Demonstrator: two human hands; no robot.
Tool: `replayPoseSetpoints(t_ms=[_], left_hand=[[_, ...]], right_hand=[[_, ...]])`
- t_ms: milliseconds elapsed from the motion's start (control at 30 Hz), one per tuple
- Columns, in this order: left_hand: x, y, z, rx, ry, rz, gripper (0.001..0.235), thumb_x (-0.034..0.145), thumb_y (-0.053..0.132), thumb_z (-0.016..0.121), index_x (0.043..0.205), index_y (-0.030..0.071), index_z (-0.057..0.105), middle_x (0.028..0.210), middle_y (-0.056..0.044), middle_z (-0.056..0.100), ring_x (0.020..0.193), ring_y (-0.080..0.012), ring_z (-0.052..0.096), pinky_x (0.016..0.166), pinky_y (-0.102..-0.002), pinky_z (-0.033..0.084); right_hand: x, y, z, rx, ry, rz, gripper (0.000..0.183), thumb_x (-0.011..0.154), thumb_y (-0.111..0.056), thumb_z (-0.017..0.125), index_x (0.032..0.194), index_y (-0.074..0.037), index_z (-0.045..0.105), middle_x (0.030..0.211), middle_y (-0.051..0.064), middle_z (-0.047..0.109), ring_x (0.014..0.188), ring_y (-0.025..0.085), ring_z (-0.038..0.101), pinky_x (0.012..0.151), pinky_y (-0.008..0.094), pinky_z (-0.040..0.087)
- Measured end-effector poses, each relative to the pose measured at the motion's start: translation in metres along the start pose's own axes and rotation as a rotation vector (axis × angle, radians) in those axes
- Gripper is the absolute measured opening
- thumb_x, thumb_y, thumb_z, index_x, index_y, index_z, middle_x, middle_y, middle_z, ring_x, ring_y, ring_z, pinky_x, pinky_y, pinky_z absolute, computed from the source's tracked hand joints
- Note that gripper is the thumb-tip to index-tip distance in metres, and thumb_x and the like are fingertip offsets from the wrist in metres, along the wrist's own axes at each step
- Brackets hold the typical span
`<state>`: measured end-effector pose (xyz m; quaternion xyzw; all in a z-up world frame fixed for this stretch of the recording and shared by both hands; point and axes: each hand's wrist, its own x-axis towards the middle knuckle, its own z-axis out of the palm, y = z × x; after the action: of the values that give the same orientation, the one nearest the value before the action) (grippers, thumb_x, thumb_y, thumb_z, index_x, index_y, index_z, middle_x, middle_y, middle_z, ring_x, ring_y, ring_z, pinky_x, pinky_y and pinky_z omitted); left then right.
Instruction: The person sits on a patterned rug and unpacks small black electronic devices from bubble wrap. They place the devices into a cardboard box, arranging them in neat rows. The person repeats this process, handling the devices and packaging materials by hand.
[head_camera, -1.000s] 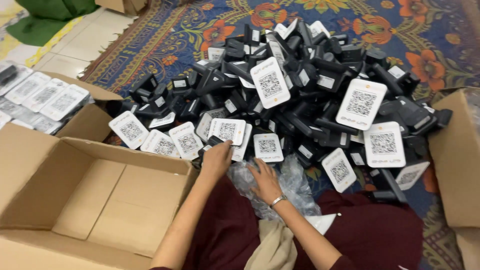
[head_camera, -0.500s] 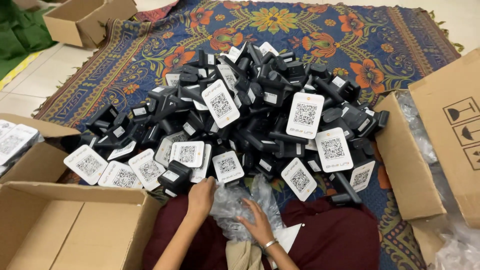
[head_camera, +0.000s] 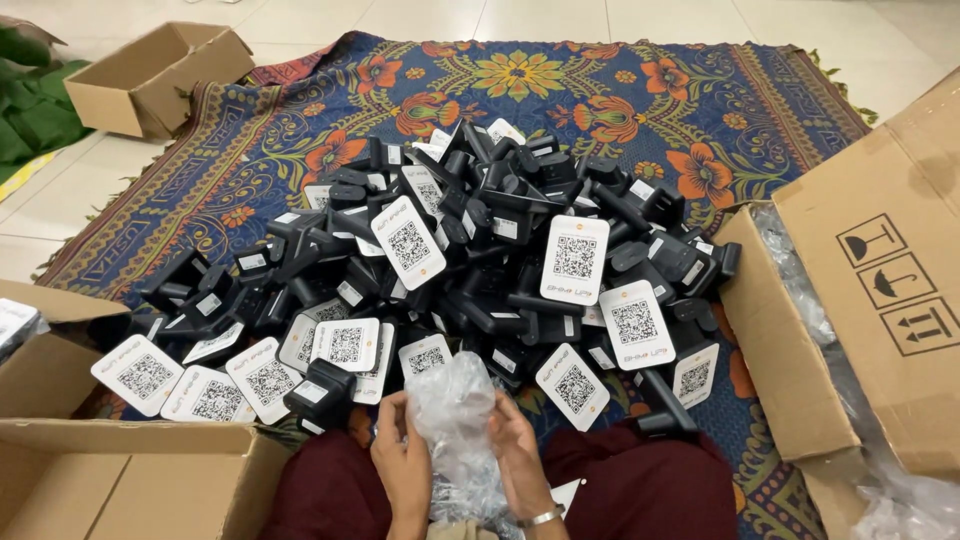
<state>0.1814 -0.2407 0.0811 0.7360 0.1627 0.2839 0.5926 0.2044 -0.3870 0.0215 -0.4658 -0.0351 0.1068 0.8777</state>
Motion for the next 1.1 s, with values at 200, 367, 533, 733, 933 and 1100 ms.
replayPoseSetpoints(t_ms=[200, 367, 533, 733, 933, 1100], left_hand=[[-0.001, 0.014, -0.003, 0.143, -0.119, -0.164, 0.038, 0.106, 0.031, 0.047, 0.117, 0.002, 0.068, 0.089, -0.014, 0.075, 0.082, -0.0191, 0.068, 0.074, -0.034, 0.050], [0.009, 0.019, -0.016, -0.035, -0.217, -0.209, 0.054, 0.100, 0.049, 0.041, 0.120, 0.006, 0.067, 0.109, -0.010, 0.076, 0.099, -0.0205, 0.074, 0.087, -0.034, 0.056], [-0.004, 0.002, -0.015, 0.328, -0.511, -0.088, 0.049, 0.092, 0.047, 0.067, 0.109, 0.002, 0.075, 0.102, -0.015, 0.079, 0.099, -0.0238, 0.073, 0.087, -0.036, 0.054], [-0.005, -0.033, -0.017, 0.081, -0.298, -0.163, 0.029, 0.089, 0.024, 0.067, 0.108, 0.006, 0.079, 0.094, -0.007, 0.082, 0.085, -0.0155, 0.074, 0.071, -0.029, 0.058], [0.010, -0.035, -0.040, -0.283, 0.142, -0.285, 0.030, 0.107, 0.027, 0.065, 0.095, 0.000, 0.072, 0.079, -0.005, 0.062, 0.072, -0.0098, 0.054, 0.066, -0.025, 0.043], [0.010, -0.026, -0.041, -0.444, 0.288, -0.216, 0.025, 0.105, 0.026, 0.064, 0.099, 0.001, 0.064, 0.085, -0.002, 0.065, 0.074, -0.0064, 0.057, 0.066, -0.022, 0.045]], right_hand=[[-0.009, -0.039, 0.007, -0.253, 0.156, 0.042, 0.043, 0.087, -0.012, 0.073, 0.128, -0.004, 0.067, 0.110, 0.008, 0.075, 0.100, 0.016, 0.069, 0.091, 0.032, 0.055], [-0.010, -0.043, -0.003, -0.414, 0.146, -0.069, 0.033, 0.085, 0.001, 0.066, 0.117, -0.004, 0.074, 0.109, 0.005, 0.077, 0.100, 0.014, 0.071, 0.089, 0.030, 0.057], [-0.013, -0.042, 0.001, -0.503, 0.008, -0.208, 0.027, 0.085, 0.002, 0.072, 0.111, -0.002, 0.076, 0.108, 0.006, 0.080, 0.099, 0.013, 0.074, 0.087, 0.027, 0.059], [-0.011, -0.029, -0.008, -0.480, 0.157, -0.182, 0.023, 0.085, -0.010, 0.078, 0.108, -0.004, 0.077, 0.097, 0.006, 0.079, 0.088, 0.012, 0.073, 0.078, 0.026, 0.060], [-0.009, -0.052, -0.003, -0.347, 0.462, -0.212, 0.030, 0.082, -0.018, 0.079, 0.110, -0.006, 0.074, 0.093, 0.004, 0.075, 0.086, 0.011, 0.070, 0.078, 0.025, 0.056], [-0.011, -0.025, -0.022, -0.378, 0.424, -0.273, 0.023, 0.088, -0.019, 0.080, 0.100, -0.002, 0.070, 0.089, 0.005, 0.068, 0.083, 0.011, 0.062, 0.077, 0.025, 0.052]])
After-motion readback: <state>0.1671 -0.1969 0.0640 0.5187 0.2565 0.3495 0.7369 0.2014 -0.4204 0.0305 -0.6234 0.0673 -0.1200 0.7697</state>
